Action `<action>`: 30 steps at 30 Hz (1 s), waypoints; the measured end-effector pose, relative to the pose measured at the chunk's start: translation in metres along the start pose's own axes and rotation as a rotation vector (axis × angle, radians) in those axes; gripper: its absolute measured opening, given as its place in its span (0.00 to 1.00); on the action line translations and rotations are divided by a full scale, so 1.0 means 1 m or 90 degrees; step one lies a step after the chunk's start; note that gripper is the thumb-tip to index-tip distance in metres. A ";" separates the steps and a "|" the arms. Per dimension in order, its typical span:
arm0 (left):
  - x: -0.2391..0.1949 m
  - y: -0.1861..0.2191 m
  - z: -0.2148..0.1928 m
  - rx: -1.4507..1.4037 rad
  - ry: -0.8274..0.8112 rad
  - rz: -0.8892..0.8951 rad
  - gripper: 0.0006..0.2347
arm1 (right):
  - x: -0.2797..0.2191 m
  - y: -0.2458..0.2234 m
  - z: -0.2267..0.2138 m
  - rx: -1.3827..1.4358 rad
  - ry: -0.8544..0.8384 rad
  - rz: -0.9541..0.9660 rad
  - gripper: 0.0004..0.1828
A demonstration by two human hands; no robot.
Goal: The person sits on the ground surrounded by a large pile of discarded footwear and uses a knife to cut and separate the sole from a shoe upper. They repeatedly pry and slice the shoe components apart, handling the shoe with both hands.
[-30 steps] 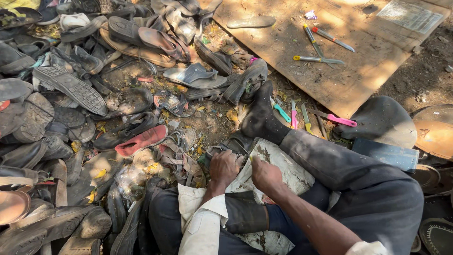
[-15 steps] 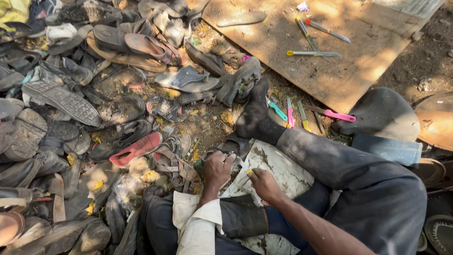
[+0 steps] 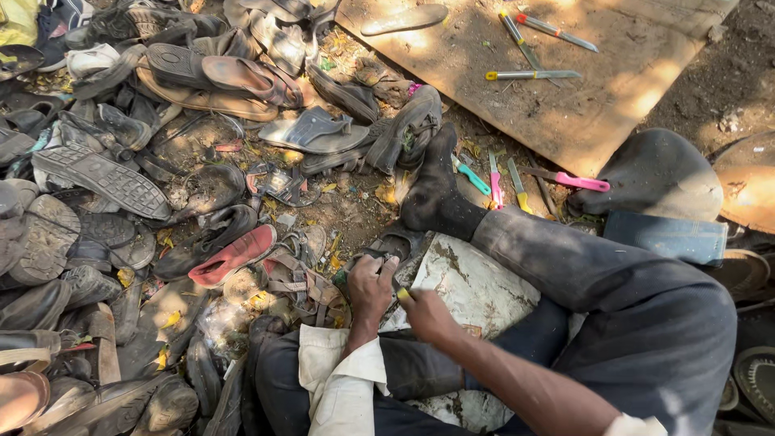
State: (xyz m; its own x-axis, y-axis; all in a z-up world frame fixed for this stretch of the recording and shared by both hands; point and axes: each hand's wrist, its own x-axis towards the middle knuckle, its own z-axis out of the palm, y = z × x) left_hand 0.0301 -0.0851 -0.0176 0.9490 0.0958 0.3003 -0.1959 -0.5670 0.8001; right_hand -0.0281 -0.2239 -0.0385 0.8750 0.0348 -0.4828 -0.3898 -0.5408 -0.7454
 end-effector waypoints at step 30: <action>-0.063 0.028 0.051 0.049 -0.098 0.225 0.08 | -0.111 0.063 -0.029 -0.077 0.129 -0.094 0.13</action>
State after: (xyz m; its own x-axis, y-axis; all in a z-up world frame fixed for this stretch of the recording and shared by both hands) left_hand -0.0224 -0.1485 -0.0409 0.8530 -0.2366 0.4652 -0.5043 -0.6028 0.6183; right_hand -0.1417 -0.2864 -0.0188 0.9640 -0.0418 -0.2624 -0.2276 -0.6396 -0.7342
